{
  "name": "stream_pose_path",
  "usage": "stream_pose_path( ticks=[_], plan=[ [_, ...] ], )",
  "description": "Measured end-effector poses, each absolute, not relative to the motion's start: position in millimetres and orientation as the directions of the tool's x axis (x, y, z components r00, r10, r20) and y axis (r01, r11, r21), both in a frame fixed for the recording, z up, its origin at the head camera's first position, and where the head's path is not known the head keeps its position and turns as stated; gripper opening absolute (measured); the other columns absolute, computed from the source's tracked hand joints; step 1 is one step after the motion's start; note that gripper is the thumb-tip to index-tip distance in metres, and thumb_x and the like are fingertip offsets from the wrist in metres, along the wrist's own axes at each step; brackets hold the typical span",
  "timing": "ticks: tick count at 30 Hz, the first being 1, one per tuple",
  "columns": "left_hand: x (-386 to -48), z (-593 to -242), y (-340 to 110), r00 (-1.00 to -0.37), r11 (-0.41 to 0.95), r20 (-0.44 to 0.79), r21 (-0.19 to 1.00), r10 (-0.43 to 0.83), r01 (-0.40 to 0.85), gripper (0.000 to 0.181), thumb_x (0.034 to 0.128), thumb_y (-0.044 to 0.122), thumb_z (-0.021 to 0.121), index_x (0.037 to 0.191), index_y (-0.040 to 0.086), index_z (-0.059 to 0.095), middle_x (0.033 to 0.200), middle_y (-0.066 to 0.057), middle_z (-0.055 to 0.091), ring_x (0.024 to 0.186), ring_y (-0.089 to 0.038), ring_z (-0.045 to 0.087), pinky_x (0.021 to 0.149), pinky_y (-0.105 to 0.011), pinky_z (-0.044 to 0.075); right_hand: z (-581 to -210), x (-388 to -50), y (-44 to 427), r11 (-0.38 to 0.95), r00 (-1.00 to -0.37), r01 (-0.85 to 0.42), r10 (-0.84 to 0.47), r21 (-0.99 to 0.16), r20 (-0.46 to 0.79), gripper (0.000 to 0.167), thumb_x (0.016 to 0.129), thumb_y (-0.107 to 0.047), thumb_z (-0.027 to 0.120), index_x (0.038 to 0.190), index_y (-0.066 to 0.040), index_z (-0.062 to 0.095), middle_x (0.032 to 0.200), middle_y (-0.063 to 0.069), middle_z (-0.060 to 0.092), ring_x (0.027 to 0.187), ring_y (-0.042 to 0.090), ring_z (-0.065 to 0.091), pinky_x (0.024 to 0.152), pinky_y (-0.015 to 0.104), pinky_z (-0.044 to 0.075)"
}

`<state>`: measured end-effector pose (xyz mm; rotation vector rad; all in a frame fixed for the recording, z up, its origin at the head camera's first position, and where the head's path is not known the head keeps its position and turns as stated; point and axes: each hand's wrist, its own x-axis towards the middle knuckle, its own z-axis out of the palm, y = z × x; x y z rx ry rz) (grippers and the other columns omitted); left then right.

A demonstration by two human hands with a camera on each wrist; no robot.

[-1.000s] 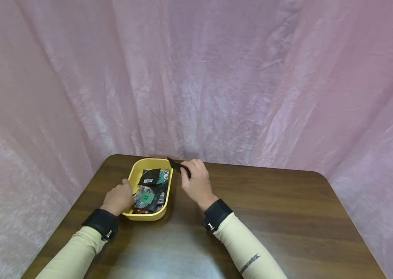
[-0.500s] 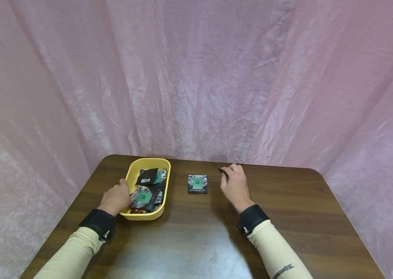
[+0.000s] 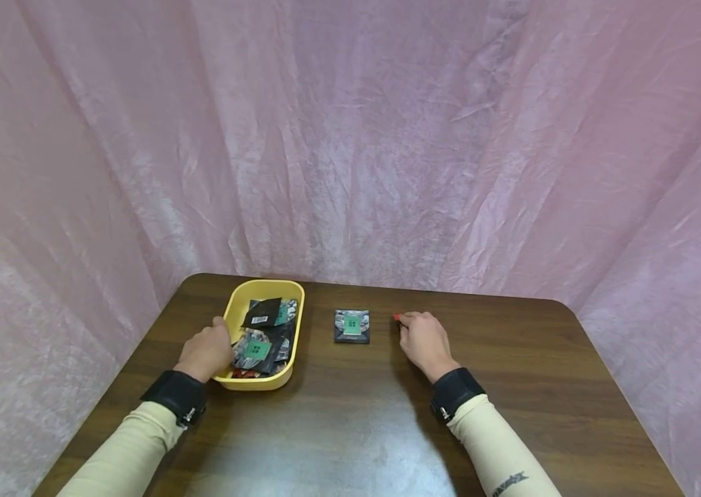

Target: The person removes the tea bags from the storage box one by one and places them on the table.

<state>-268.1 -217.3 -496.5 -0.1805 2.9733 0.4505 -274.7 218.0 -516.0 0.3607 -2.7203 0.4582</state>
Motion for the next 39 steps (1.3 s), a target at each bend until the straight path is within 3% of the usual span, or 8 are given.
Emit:
stream_pose_path(
  ticks=[5, 12, 19, 31, 36, 39],
  plan=[
    [-268, -496, -217, -0.985, 0.948, -0.145, 0.290, -0.094, -0.133, 0.037, 0.0962, 0.014, 0.063, 0.120, -0.009, 0.046, 0.098, -0.027, 0.067, 0.079, -0.035, 0.065, 0.076, -0.055, 0.056, -517, -273, 215, 0.916, -0.926, -0.310, -0.230, -0.254, 0.300, 0.029, 0.097, -0.009, 0.069, 0.123, -0.002, 0.078, 0.129, 0.019, 0.077, 0.122, 0.043, 0.072, 0.103, 0.055, 0.057],
    [-267, -494, -216, -0.983, 0.946, -0.150, 0.290, -0.103, -0.143, 0.041, 0.0967, 0.015, 0.065, 0.123, -0.010, 0.045, 0.101, -0.029, 0.068, 0.080, -0.036, 0.066, 0.079, -0.056, 0.057, -517, -271, 214, 0.926, -0.955, -0.281, -0.245, -0.252, 0.166, 0.034, 0.100, -0.015, 0.068, 0.132, -0.005, 0.075, 0.136, 0.020, 0.073, 0.110, 0.045, 0.076, 0.091, 0.058, 0.060],
    [-265, -493, -215, -0.985, 0.949, -0.140, 0.285, -0.098, -0.135, 0.040, 0.0965, 0.015, 0.064, 0.122, -0.010, 0.046, 0.101, -0.030, 0.068, 0.080, -0.037, 0.067, 0.078, -0.056, 0.057, -516, -269, 214, 0.928, -0.959, -0.282, -0.278, -0.242, 0.050, 0.049, 0.103, -0.028, 0.069, 0.145, -0.003, 0.064, 0.157, 0.025, 0.055, 0.130, 0.047, 0.066, 0.102, 0.059, 0.056],
    [-265, -493, -215, -0.983, 0.953, -0.153, 0.270, -0.099, -0.138, 0.042, 0.0970, 0.015, 0.066, 0.124, -0.010, 0.045, 0.099, -0.028, 0.067, 0.078, -0.035, 0.065, 0.076, -0.055, 0.058, -513, -266, 209, 0.938, -0.966, -0.256, -0.260, -0.233, 0.012, 0.053, 0.105, -0.032, 0.065, 0.148, -0.001, 0.061, 0.161, 0.027, 0.050, 0.138, 0.047, 0.060, 0.108, 0.059, 0.053],
    [-266, -493, -215, -0.983, 0.951, -0.148, 0.272, -0.108, -0.145, 0.044, 0.0957, 0.016, 0.068, 0.123, -0.010, 0.046, 0.098, -0.028, 0.067, 0.078, -0.035, 0.065, 0.077, -0.055, 0.058, -512, -267, 207, 0.946, -0.964, -0.266, -0.264, -0.187, 0.033, 0.050, 0.105, -0.032, 0.065, 0.145, -0.003, 0.064, 0.158, 0.027, 0.053, 0.134, 0.048, 0.063, 0.106, 0.059, 0.053],
    [-268, -495, -216, -0.983, 0.952, -0.146, 0.267, -0.112, -0.149, 0.043, 0.0956, 0.016, 0.068, 0.123, -0.009, 0.046, 0.098, -0.027, 0.067, 0.078, -0.035, 0.066, 0.077, -0.055, 0.058, -508, -264, 204, 0.949, -0.964, -0.267, -0.263, -0.166, 0.047, 0.049, 0.105, -0.032, 0.065, 0.144, -0.003, 0.065, 0.157, 0.027, 0.055, 0.141, 0.047, 0.058, 0.114, 0.062, 0.047]
  ],
)
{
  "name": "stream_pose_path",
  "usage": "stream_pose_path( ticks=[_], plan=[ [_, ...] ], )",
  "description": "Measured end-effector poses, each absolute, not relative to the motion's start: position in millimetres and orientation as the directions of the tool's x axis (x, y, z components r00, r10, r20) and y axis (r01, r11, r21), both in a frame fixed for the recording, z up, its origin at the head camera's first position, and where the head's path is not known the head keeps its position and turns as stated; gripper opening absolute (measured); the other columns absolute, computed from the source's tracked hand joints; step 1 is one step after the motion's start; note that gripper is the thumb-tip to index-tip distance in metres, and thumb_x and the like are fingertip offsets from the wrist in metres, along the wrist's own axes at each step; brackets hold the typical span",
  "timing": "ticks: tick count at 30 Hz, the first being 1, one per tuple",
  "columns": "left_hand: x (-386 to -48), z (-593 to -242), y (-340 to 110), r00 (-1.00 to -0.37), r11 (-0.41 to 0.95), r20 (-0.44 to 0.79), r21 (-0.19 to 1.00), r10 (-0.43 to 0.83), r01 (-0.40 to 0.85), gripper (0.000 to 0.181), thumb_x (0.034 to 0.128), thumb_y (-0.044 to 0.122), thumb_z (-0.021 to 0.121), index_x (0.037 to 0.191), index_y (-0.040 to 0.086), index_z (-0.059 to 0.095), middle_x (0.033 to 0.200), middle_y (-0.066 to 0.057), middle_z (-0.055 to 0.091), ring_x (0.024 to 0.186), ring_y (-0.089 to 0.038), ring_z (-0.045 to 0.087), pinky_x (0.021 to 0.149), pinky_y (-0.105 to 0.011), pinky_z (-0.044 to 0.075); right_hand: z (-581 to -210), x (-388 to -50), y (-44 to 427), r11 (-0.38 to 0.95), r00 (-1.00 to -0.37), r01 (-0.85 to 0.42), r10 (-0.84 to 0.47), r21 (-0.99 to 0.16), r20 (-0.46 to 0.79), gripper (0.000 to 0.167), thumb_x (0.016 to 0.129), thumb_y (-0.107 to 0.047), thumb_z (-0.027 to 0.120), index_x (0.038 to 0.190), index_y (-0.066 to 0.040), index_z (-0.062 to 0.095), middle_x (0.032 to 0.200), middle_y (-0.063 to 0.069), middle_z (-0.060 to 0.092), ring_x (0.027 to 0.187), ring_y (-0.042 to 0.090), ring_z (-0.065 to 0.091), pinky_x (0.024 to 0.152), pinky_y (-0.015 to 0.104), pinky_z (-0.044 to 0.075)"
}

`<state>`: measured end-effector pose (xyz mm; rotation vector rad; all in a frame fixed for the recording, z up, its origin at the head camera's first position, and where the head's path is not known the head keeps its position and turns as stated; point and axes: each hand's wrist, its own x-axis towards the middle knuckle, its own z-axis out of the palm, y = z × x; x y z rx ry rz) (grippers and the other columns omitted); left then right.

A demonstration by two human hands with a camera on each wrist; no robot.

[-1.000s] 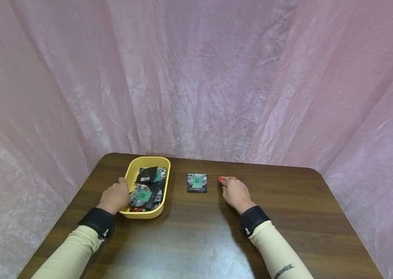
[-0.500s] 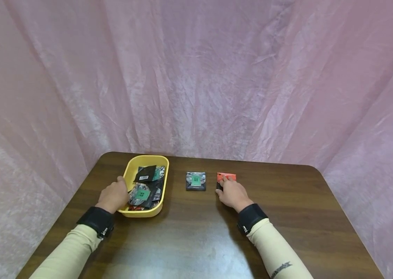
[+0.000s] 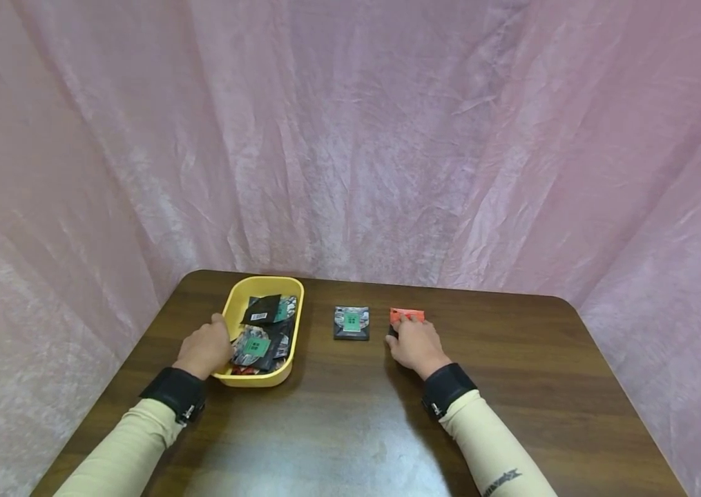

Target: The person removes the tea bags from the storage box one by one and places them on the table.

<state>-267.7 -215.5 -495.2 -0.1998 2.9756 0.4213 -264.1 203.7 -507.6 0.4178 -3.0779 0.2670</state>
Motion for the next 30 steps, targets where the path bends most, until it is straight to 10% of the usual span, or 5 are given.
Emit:
stream_pose_path(
  ticks=[15, 30],
  plan=[
    [-272, -496, -217, -0.982, 0.950, -0.139, 0.271, -0.124, -0.158, 0.042, 0.0973, 0.017, 0.065, 0.125, -0.008, 0.046, 0.102, -0.026, 0.068, 0.080, -0.034, 0.066, 0.079, -0.054, 0.058, -460, -273, 106, 0.703, -0.751, -0.661, -0.619, -0.262, 0.231, 0.045, 0.105, -0.027, 0.067, 0.146, -0.008, 0.064, 0.156, 0.020, 0.059, 0.151, 0.039, 0.051, 0.125, 0.055, 0.041],
    [-270, -498, -216, -0.979, 0.945, -0.152, 0.278, -0.135, -0.174, 0.041, 0.0981, 0.018, 0.066, 0.125, -0.007, 0.047, 0.102, -0.025, 0.068, 0.080, -0.033, 0.066, 0.081, -0.054, 0.059, -458, -281, 8, 0.562, -0.559, -0.786, -0.824, -0.256, -0.091, 0.069, 0.095, -0.008, 0.066, 0.161, -0.018, 0.048, 0.173, 0.008, 0.039, 0.164, 0.024, 0.033, 0.127, 0.038, 0.039]
  ],
)
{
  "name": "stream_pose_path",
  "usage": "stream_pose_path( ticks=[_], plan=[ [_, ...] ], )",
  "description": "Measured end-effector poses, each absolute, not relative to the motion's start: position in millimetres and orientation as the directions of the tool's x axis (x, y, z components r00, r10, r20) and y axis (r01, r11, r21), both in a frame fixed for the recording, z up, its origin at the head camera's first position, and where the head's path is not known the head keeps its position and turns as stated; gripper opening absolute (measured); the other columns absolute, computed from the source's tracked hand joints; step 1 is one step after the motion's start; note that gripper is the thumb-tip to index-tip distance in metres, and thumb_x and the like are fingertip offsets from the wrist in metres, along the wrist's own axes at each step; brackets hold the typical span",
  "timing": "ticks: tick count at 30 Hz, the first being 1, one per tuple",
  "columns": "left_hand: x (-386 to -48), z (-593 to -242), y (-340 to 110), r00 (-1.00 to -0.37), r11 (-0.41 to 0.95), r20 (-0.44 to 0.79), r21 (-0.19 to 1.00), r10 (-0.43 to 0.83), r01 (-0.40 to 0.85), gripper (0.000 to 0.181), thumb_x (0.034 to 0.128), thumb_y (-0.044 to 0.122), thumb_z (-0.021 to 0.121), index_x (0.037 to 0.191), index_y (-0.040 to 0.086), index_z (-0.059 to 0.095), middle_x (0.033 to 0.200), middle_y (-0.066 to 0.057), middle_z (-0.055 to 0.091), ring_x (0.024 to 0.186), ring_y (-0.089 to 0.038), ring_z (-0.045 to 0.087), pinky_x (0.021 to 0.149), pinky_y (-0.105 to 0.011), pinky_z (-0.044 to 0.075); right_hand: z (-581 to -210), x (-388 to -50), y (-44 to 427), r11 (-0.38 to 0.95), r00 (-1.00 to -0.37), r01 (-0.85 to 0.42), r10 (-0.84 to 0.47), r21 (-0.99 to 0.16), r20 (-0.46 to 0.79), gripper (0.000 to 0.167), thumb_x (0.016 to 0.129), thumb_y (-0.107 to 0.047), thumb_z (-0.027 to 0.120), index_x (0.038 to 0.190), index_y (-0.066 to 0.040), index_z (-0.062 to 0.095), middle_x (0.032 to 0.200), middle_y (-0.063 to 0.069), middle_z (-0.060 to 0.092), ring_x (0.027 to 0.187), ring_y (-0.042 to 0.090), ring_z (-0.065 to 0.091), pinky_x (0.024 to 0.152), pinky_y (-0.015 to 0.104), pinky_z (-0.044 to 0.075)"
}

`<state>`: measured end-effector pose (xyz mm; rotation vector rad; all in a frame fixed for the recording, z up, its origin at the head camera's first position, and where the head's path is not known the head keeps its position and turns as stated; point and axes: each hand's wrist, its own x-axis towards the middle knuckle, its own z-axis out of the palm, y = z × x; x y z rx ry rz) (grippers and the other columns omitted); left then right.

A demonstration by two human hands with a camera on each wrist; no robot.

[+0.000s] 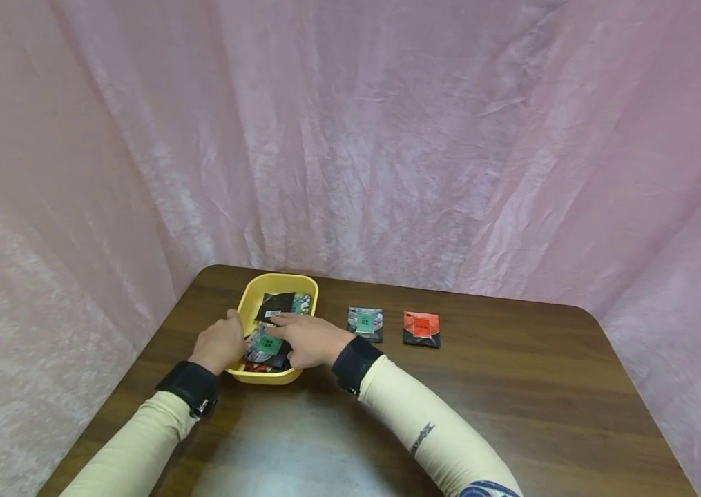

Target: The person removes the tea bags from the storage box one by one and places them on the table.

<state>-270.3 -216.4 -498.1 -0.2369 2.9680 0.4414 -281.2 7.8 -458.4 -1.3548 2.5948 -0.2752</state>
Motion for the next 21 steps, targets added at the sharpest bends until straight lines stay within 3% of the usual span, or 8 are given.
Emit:
stream_pose_path(
  ticks=[4, 10, 15, 21],
  plan=[
    [-270, -499, -217, -0.983, 0.951, -0.135, 0.264, -0.127, -0.160, 0.036, 0.0987, 0.018, 0.065, 0.120, -0.006, 0.048, 0.102, -0.026, 0.069, 0.081, -0.034, 0.068, 0.081, -0.055, 0.059, -462, -284, -5, 0.587, -0.550, -0.762, -0.810, -0.273, -0.204, 0.083, 0.088, 0.001, 0.062, 0.164, -0.024, 0.042, 0.177, 0.003, 0.032, 0.168, 0.024, 0.023, 0.120, 0.033, 0.043],
    [-269, -501, -216, -0.988, 0.957, -0.111, 0.257, -0.112, -0.137, 0.031, 0.0997, 0.017, 0.062, 0.117, -0.005, 0.049, 0.105, -0.027, 0.071, 0.086, -0.038, 0.071, 0.080, -0.057, 0.059, -465, -286, -17, 0.629, -0.568, -0.751, -0.770, -0.200, -0.291, 0.085, 0.092, -0.005, 0.063, 0.167, -0.032, 0.034, 0.179, -0.002, 0.026, 0.168, 0.026, 0.019, 0.124, 0.038, 0.040],
    [-269, -499, -216, -0.989, 0.955, -0.103, 0.264, -0.110, -0.133, 0.028, 0.1012, 0.016, 0.058, 0.117, -0.005, 0.049, 0.105, -0.029, 0.071, 0.088, -0.041, 0.073, 0.081, -0.058, 0.059, -468, -285, -22, 0.646, -0.593, -0.750, -0.752, -0.140, -0.290, 0.084, 0.095, -0.007, 0.065, 0.167, -0.035, 0.033, 0.179, -0.004, 0.026, 0.167, 0.024, 0.024, 0.128, 0.044, 0.038],
    [-268, -499, -218, -0.991, 0.956, -0.089, 0.265, -0.103, -0.123, 0.027, 0.1002, 0.016, 0.060, 0.115, -0.004, 0.049, 0.103, -0.028, 0.070, 0.086, -0.040, 0.072, 0.078, -0.057, 0.058, -470, -284, -19, 0.619, -0.590, -0.768, -0.783, -0.162, -0.197, 0.067, 0.101, -0.013, 0.061, 0.163, -0.031, 0.044, 0.174, 0.000, 0.038, 0.160, 0.023, 0.041, 0.120, 0.042, 0.047]
  ],
)
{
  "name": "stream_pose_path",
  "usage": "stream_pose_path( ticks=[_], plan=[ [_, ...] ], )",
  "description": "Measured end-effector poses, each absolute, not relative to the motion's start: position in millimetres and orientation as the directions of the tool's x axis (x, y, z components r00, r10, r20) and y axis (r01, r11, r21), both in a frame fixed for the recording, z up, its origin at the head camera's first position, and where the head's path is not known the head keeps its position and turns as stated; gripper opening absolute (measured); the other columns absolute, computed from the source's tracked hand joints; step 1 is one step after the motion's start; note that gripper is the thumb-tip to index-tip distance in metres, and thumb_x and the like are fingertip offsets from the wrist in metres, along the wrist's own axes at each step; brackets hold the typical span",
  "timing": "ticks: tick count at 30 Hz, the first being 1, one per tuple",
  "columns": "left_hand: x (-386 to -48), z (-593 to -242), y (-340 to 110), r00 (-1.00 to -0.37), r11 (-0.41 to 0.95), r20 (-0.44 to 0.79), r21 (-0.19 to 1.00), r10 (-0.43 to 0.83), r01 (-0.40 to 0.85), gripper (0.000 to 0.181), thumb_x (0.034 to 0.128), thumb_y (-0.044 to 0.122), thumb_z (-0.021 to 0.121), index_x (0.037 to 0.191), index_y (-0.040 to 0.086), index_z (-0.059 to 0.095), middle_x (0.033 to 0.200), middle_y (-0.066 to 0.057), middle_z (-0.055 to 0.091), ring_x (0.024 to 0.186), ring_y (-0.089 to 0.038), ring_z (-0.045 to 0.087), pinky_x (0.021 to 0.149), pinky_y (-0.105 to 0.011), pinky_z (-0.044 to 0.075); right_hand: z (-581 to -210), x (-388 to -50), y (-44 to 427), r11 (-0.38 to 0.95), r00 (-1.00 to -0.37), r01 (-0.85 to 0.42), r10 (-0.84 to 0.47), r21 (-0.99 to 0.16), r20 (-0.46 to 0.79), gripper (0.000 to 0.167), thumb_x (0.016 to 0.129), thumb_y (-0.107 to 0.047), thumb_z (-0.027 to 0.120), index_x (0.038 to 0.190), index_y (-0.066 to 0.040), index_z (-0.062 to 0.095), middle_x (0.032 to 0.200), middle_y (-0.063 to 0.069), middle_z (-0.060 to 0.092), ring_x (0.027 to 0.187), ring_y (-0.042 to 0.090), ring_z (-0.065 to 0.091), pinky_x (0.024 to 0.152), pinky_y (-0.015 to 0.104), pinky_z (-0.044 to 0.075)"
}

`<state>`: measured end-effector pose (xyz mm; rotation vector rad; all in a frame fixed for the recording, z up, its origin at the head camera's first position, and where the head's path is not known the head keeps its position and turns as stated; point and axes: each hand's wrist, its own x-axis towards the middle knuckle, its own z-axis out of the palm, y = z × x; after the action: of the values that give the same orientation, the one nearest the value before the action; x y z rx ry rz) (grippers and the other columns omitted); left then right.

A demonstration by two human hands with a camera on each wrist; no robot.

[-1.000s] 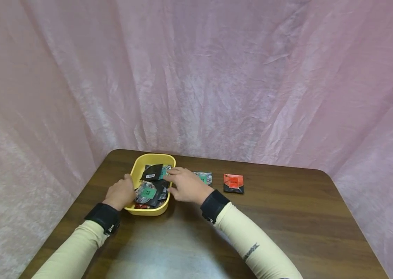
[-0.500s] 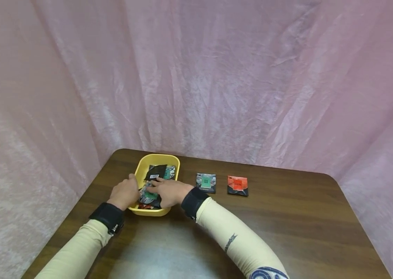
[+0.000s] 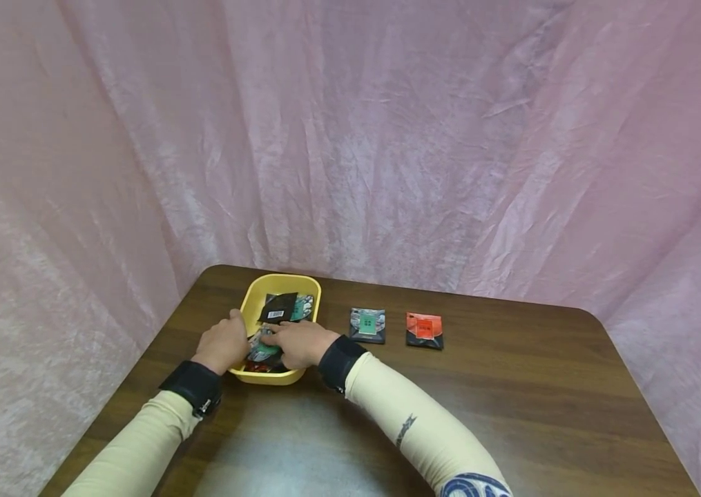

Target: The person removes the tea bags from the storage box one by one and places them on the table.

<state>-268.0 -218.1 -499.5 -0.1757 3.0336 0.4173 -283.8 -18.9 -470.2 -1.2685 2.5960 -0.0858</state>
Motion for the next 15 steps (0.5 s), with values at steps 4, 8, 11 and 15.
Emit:
stream_pose_path(
  ticks=[4, 8, 11, 15],
  plan=[
    [-268, -502, -219, -0.994, 0.958, -0.064, 0.265, -0.093, -0.107, 0.028, 0.0986, 0.016, 0.062, 0.112, -0.005, 0.049, 0.102, -0.029, 0.071, 0.085, -0.041, 0.073, 0.076, -0.057, 0.058, -476, -284, -12, 0.588, -0.581, -0.780, -0.807, -0.213, -0.104, 0.059, 0.102, -0.010, 0.055, 0.159, -0.026, 0.051, 0.168, 0.005, 0.048, 0.153, 0.024, 0.051, 0.112, 0.036, 0.053],
    [-268, -502, -219, -0.994, 0.956, -0.059, 0.271, -0.096, -0.108, 0.029, 0.0983, 0.015, 0.062, 0.113, -0.005, 0.049, 0.103, -0.030, 0.071, 0.086, -0.043, 0.073, 0.077, -0.059, 0.058, -479, -284, -9, 0.568, -0.571, -0.789, -0.819, -0.234, -0.059, 0.057, 0.103, -0.009, 0.054, 0.158, -0.024, 0.053, 0.166, 0.007, 0.051, 0.151, 0.022, 0.053, 0.110, 0.034, 0.053],
    [-268, -501, -219, -0.993, 0.955, -0.064, 0.272, -0.101, -0.115, 0.032, 0.0965, 0.015, 0.066, 0.114, -0.006, 0.049, 0.103, -0.030, 0.071, 0.086, -0.043, 0.073, 0.077, -0.059, 0.058, -479, -285, -8, 0.567, -0.572, -0.790, -0.819, -0.234, -0.053, 0.055, 0.105, -0.010, 0.054, 0.159, -0.022, 0.052, 0.166, 0.008, 0.051, 0.151, 0.022, 0.053, 0.116, 0.036, 0.051],
    [-268, -500, -218, -0.992, 0.956, -0.071, 0.269, -0.102, -0.118, 0.033, 0.0950, 0.015, 0.068, 0.114, -0.005, 0.049, 0.102, -0.029, 0.070, 0.085, -0.042, 0.072, 0.077, -0.059, 0.058, -480, -284, -6, 0.560, -0.569, -0.797, -0.822, -0.228, -0.029, 0.055, 0.104, -0.005, 0.053, 0.157, -0.018, 0.054, 0.163, 0.008, 0.054, 0.148, 0.021, 0.056, 0.118, 0.037, 0.050]
  ],
)
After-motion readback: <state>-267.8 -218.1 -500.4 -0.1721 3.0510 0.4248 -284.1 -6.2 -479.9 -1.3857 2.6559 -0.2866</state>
